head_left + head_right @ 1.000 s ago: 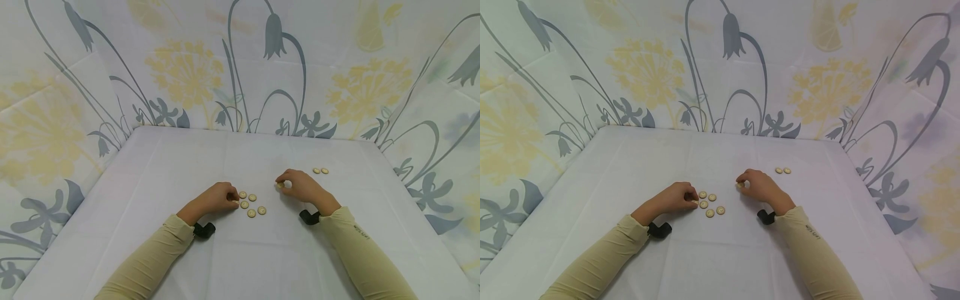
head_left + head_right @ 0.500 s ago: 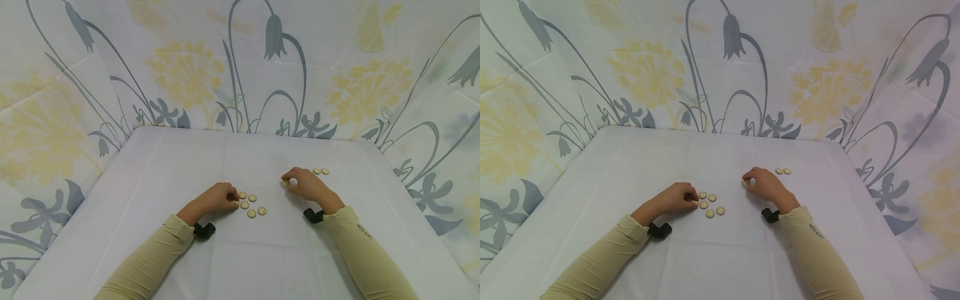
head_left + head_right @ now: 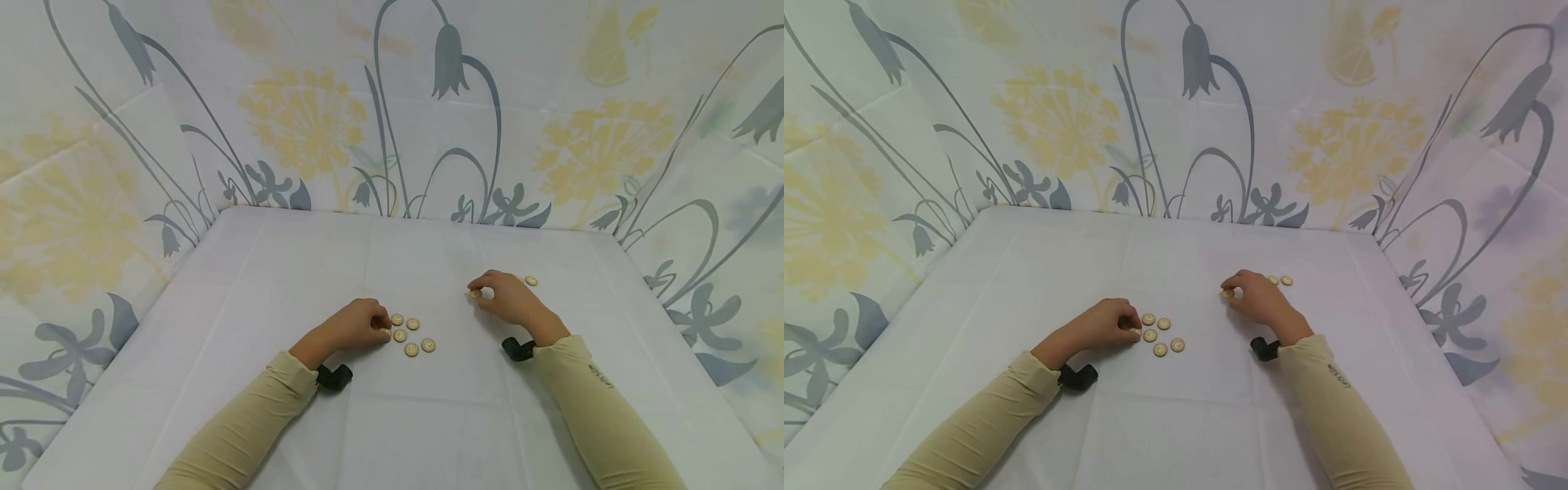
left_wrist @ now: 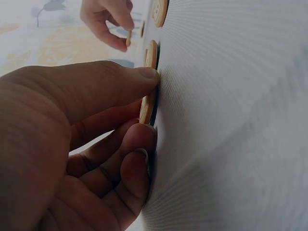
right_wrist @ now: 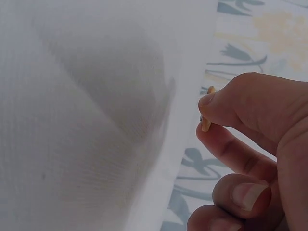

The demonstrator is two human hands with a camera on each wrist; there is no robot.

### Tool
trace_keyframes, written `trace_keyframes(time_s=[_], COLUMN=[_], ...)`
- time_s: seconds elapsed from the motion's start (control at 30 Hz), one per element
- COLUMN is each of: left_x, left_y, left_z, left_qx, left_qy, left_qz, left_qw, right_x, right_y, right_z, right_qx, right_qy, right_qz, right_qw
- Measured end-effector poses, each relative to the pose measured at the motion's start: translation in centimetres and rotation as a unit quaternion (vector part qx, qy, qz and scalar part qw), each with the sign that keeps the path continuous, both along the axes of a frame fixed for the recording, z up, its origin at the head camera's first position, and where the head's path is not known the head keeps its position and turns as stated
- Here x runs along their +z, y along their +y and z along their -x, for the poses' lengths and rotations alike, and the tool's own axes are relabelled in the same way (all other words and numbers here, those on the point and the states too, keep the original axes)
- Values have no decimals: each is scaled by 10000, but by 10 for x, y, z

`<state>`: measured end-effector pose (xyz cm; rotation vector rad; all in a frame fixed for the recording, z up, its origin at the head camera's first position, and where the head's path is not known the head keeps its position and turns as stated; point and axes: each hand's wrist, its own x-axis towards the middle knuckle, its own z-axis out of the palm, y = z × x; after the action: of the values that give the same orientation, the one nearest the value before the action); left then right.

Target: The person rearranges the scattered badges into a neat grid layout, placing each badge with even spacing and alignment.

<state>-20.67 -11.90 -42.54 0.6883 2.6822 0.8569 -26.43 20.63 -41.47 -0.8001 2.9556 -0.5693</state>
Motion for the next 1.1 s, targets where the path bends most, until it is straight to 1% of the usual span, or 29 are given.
trace_keyframes(time_s=[0.3,0.6,0.73,1.1], left_x=[-1,-1,-1,-2], left_y=[0,0,-1,-2], left_z=[0,0,0,0], left_qx=[13,-23,13,-35], left_qy=[20,55,31,86], left_qz=[-22,-28,-40,-73], left_qw=[10000,10000,10000,9999], right_x=[1,2,1,2], right_y=[6,13,18,24], right_z=[4,9,11,16], right_qx=[-68,-297,-376,-378], right_qy=[81,3,5,29], right_qz=[96,-86,-152,-136], right_qw=[9999,9995,9992,9992])
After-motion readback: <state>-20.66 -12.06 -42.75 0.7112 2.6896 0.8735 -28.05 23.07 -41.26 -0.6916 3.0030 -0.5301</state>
